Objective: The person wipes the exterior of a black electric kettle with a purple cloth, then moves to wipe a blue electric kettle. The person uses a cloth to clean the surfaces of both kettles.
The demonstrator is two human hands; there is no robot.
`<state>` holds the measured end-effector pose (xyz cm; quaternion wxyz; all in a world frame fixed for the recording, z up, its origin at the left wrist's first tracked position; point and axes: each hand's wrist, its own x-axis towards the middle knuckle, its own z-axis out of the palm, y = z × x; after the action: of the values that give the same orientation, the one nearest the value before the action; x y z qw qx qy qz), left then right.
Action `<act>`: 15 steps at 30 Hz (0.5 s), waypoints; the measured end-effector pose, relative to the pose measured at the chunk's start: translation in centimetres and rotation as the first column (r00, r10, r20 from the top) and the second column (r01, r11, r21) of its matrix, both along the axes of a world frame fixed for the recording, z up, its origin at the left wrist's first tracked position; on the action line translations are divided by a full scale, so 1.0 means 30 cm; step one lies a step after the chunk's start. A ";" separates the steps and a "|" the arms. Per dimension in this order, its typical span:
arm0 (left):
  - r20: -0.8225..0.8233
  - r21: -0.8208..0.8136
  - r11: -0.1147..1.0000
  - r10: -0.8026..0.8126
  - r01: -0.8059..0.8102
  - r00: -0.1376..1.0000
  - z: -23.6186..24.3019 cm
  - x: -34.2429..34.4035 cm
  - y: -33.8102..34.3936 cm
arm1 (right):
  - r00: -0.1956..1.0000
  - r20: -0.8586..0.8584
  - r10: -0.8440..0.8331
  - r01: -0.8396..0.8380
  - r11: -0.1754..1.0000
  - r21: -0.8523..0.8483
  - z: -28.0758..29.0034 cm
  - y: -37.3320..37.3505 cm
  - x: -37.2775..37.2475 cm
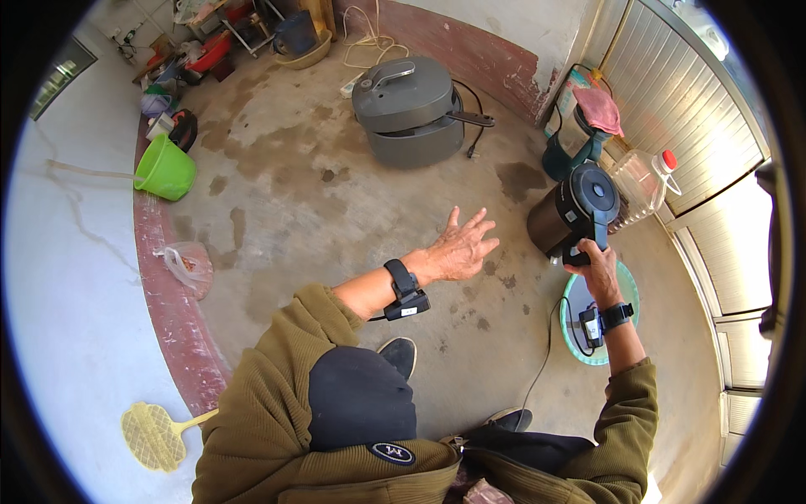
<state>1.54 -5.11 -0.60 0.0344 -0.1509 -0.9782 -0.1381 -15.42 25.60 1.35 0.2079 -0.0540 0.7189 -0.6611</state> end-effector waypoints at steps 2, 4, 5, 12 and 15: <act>0.045 -0.005 0.999 -0.032 0.033 0.998 0.003 -0.010 0.016 | 0.999 -0.036 0.039 -0.039 0.999 -0.011 0.007 -0.005 0.006; 0.072 0.009 0.999 -0.050 0.050 0.996 0.008 -0.017 0.028 | 0.999 -0.036 0.002 -0.002 1.000 0.003 0.011 -0.013 0.012; 0.077 0.020 0.998 -0.061 0.060 0.995 0.009 -0.021 0.033 | 0.999 -0.049 -0.012 0.012 1.000 -0.005 0.011 -0.017 0.014; 0.156 -0.002 0.996 -0.087 0.089 0.984 -0.018 -0.036 0.063 | 1.000 -0.028 -0.009 0.009 1.000 -0.007 -0.014 -0.022 0.005; 0.173 0.002 0.994 -0.108 0.110 0.979 -0.031 -0.041 0.067 | 1.000 -0.009 0.009 -0.009 1.000 -0.002 -0.014 -0.014 0.001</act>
<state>0.30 -3.11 -1.53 -0.0586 -0.1918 -0.9683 -0.1488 -15.40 25.19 0.93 0.2073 -0.0605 0.7188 -0.6608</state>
